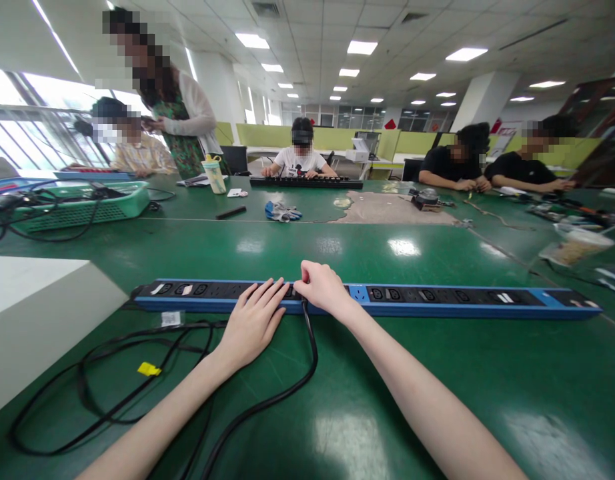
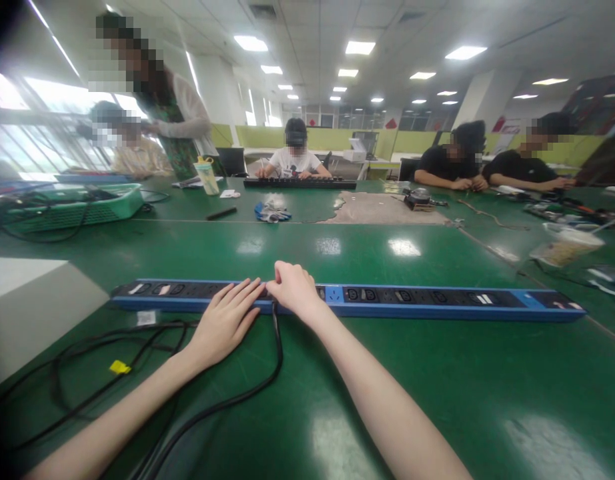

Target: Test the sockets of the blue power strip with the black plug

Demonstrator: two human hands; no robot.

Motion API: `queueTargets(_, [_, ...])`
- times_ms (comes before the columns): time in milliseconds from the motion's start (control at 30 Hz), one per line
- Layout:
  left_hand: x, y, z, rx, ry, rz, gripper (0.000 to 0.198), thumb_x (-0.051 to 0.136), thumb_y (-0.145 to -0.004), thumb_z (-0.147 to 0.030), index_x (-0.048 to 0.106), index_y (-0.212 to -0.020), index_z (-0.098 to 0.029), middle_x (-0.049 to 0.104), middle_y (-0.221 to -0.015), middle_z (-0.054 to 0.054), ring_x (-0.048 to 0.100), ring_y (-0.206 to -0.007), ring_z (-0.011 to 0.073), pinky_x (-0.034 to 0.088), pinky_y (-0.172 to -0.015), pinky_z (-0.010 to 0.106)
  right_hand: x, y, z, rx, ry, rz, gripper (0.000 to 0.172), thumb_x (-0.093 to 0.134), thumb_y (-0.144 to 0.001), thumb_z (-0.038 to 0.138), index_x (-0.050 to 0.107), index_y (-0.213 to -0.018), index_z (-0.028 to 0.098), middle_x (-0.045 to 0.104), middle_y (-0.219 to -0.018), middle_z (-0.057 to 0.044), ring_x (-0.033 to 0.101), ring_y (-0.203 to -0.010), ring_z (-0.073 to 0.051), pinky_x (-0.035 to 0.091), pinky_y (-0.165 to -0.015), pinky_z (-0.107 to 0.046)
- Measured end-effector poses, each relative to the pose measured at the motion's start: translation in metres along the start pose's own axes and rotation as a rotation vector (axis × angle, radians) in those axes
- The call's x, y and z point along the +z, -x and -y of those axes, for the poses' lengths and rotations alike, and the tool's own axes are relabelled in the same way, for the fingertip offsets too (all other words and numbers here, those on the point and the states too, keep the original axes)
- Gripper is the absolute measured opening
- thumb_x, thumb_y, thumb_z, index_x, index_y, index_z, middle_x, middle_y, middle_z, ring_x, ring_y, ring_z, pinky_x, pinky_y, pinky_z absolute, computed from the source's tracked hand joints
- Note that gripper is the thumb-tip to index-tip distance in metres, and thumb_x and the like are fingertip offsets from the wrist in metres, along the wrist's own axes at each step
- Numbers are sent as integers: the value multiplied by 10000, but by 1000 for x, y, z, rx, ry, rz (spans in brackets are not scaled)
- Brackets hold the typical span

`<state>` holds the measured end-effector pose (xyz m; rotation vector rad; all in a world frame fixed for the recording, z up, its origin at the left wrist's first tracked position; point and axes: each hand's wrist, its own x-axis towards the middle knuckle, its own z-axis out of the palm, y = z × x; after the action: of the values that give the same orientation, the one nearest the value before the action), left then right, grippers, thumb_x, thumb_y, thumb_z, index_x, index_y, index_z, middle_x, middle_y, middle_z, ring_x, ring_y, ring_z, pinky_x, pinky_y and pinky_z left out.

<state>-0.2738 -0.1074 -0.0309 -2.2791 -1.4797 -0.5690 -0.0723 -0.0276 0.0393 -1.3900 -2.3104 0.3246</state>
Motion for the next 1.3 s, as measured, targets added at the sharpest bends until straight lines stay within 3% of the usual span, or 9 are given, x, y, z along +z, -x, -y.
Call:
queueTargets(233, [2, 0, -2, -3, -5, 8, 611, 424, -1057, -352, 302, -1654, -312, 379, -1676, 23, 363, -1552, 267, 300, -1266, 530, -8, 14, 6, -28, 113, -2, 166, 606, -903, 348, 629, -1042, 261, 721, -906, -59, 662, -803, -240, 381, -691, -302])
queueTargets(467, [5, 0, -1, -1, -4, -7, 625, 425, -1052, -341, 282, -1661, -325, 384, -1672, 26, 379, -1543, 277, 310, -1257, 542, -1, 4, -2, 60, -152, 8, 196, 685, -847, 405, 595, -876, 234, 715, -850, -19, 626, -761, -175, 374, -666, -258])
queueTargets(667, [5, 0, -1, 9, 2, -17, 649, 428, -1051, -339, 240, -1672, -334, 393, -1667, 31, 391, -1537, 280, 322, -1249, 546, 5, 10, -1, 67, -149, -94, 183, 695, -821, 383, 588, -843, 235, 699, -787, -6, 606, -738, -174, 357, -663, -262])
queueTargets(867, [4, 1, -2, 7, -7, -12, 644, 434, -1047, -331, 258, -1666, -343, 385, -1672, 36, 404, -1530, 280, 322, -1252, 550, -41, -6, -2, 57, -304, -234, 188, 610, -857, 400, 601, -876, 213, 670, -745, 7, 588, -686, -152, 378, -642, -256])
queueTargets(1000, [3, 0, -2, 1, -7, -5, 639, 427, -1049, -323, 261, -1665, -340, 379, -1676, 34, 383, -1542, 274, 320, -1254, 545, -77, 1, -9, -20, -260, -230, 180, 629, -835, 387, 614, -882, 214, 681, -748, 1, 585, -677, -152, 373, -641, -260])
queueTargets(1133, [4, 0, -2, 0, -5, -9, 637, 433, -1049, -330, 267, -1663, -343, 374, -1678, 30, 383, -1542, 273, 316, -1255, 546, -100, 19, -30, 12, -143, -179, 148, 675, -807, 349, 621, -869, 226, 691, -752, -6, 578, -660, -159, 363, -627, -269])
queueTargets(1300, [5, 0, -2, -1, -6, -19, 625, 437, -1049, -335, 289, -1656, -343, 381, -1674, 23, 391, -1537, 268, 312, -1258, 534, -123, 34, -70, 103, -219, -136, 136, 679, -810, 308, 622, -885, 209, 695, -721, -21, 583, -616, -157, 360, -601, -272])
